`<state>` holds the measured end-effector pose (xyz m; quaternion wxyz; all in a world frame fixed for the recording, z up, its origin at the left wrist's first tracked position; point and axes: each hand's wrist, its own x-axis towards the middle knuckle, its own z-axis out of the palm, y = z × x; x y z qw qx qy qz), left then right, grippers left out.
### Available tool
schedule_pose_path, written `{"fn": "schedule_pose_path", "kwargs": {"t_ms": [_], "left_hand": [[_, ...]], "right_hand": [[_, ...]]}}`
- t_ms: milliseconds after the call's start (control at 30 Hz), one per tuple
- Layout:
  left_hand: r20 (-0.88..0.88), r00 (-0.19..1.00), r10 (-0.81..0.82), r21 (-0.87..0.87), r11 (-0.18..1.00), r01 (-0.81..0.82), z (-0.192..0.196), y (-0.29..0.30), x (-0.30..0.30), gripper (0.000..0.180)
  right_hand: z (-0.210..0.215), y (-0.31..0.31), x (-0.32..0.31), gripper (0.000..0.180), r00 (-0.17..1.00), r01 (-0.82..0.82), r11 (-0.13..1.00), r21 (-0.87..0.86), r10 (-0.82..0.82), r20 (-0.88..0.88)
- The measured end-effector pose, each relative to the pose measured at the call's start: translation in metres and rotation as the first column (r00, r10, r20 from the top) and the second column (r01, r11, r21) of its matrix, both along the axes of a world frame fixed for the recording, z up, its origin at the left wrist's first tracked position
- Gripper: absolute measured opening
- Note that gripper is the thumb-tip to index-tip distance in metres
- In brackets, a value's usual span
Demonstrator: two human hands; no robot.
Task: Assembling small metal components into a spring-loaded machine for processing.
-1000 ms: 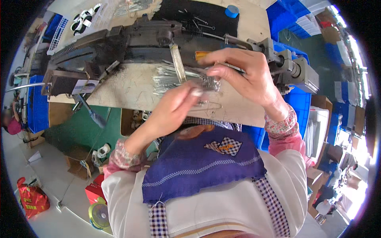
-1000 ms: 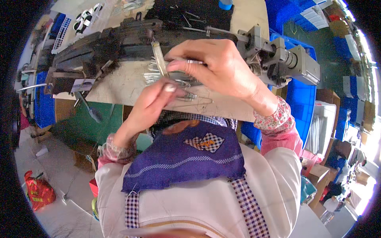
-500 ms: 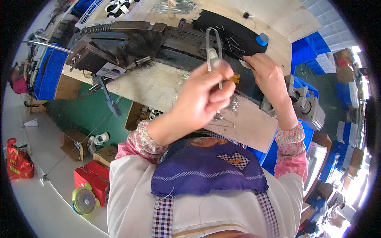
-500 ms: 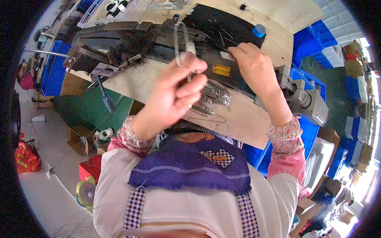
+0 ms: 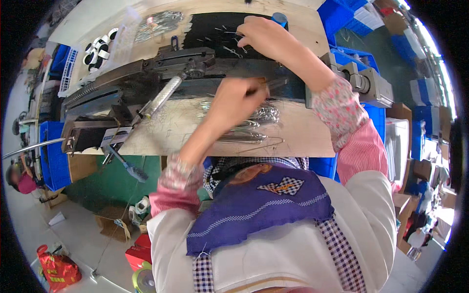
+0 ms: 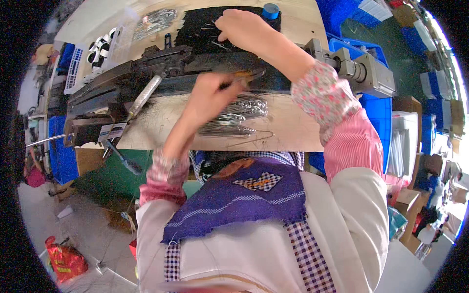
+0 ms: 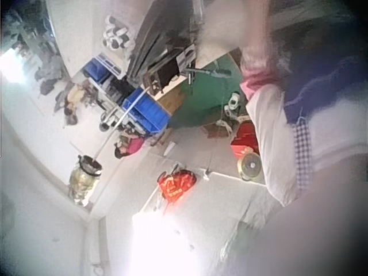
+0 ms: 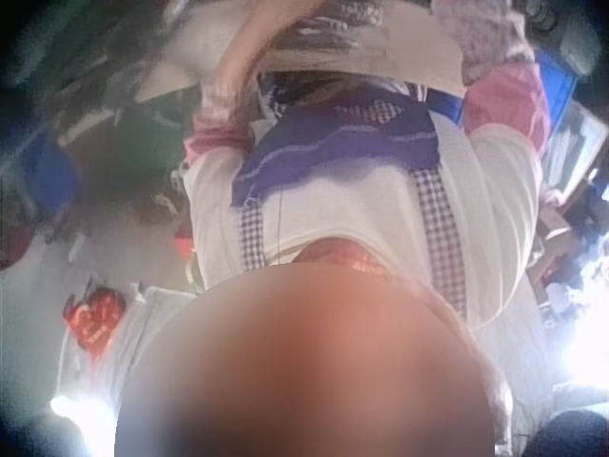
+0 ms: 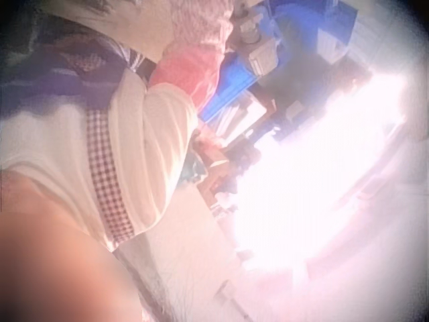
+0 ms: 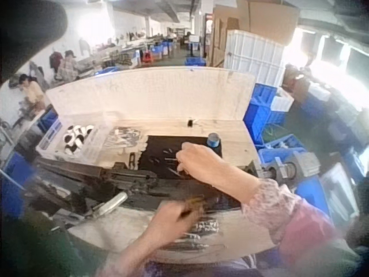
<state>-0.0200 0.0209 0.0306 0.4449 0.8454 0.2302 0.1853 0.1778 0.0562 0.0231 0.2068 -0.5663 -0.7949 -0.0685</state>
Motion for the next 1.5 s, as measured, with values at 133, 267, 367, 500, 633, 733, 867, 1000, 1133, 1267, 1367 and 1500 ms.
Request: {"fn": "schedule_pose_path", "kwargs": {"t_ms": [133,267,367,500,633,733,867,1000,1133,1267,1367,1500], "left_hand": [[0.01,0.997,0.075,-0.149,0.986,-0.073,-0.019,0.028,0.032,0.024],[-0.058,0.998,0.031,0.247,0.969,-0.016,-0.008,0.04,0.034,0.024],[-0.119,0.98,0.159,0.689,0.724,-0.034,0.01,0.037,0.009,0.01],[0.028,0.973,0.231,0.928,0.355,-0.111,0.028,0.039,-0.033,0.009],[0.494,0.845,0.207,0.796,0.284,-0.535,0.011,0.014,-0.058,0.013],[0.34,0.631,0.698,-0.546,0.692,-0.472,-0.032,-0.041,-0.052,0.037],[0.39,0.635,0.666,-0.822,-0.059,0.567,-0.017,-0.001,-0.07,0.048],[0.412,0.688,0.597,-0.877,0.053,0.478,0.029,-0.008,-0.051,0.037],[0.164,0.835,0.525,-0.102,0.851,-0.515,-0.057,-0.011,-0.049,0.027],[0.041,0.875,0.483,-0.341,0.83,-0.442,-0.047,-0.008,-0.072,0.026],[0.051,0.639,0.767,-0.627,0.523,-0.578,-0.095,0.011,-0.154,0.036],[0.013,0.329,0.944,-0.768,0.221,-0.602,-0.076,0.034,-0.182,0.036]], "right_hand": [[0.046,-0.062,0.006,0.018,0.925,-0.162,0.932,-0.324,0.03,-0.378],[0.041,-0.069,0.005,0.016,0.953,-0.175,0.966,-0.192,0.117,-0.281],[0.031,-0.052,-0.007,0.012,0.954,-0.246,0.969,-0.012,0.24,-0.183],[0.026,-0.045,-0.024,0.013,0.945,-0.272,0.96,0.068,0.28,-0.169],[0.023,-0.036,-0.033,0.016,0.854,-0.305,0.947,0.102,0.319,-0.411],[0.014,-0.02,-0.041,0.017,0.876,-0.254,0.967,0.023,0.24,-0.418],[0.01,-0.017,-0.044,0.018,0.882,-0.252,0.968,-0.021,0.221,-0.415],[0.008,-0.014,-0.044,0.019,0.891,-0.272,0.961,-0.06,0.227,-0.393],[0.015,-0.014,-0.054,0.018,0.902,-0.249,0.968,-0.033,0.219,-0.372],[0.021,-0.036,-0.057,0.018,0.983,-0.14,0.99,0.03,0.143,-0.112],[0.003,-0.089,-0.068,0.015,0.996,-0.06,0.996,0.073,0.065,-0.063],[-0.054,-0.082,-0.042,0.011,0.952,0.289,0.924,-0.251,-0.305,-0.025]]}}
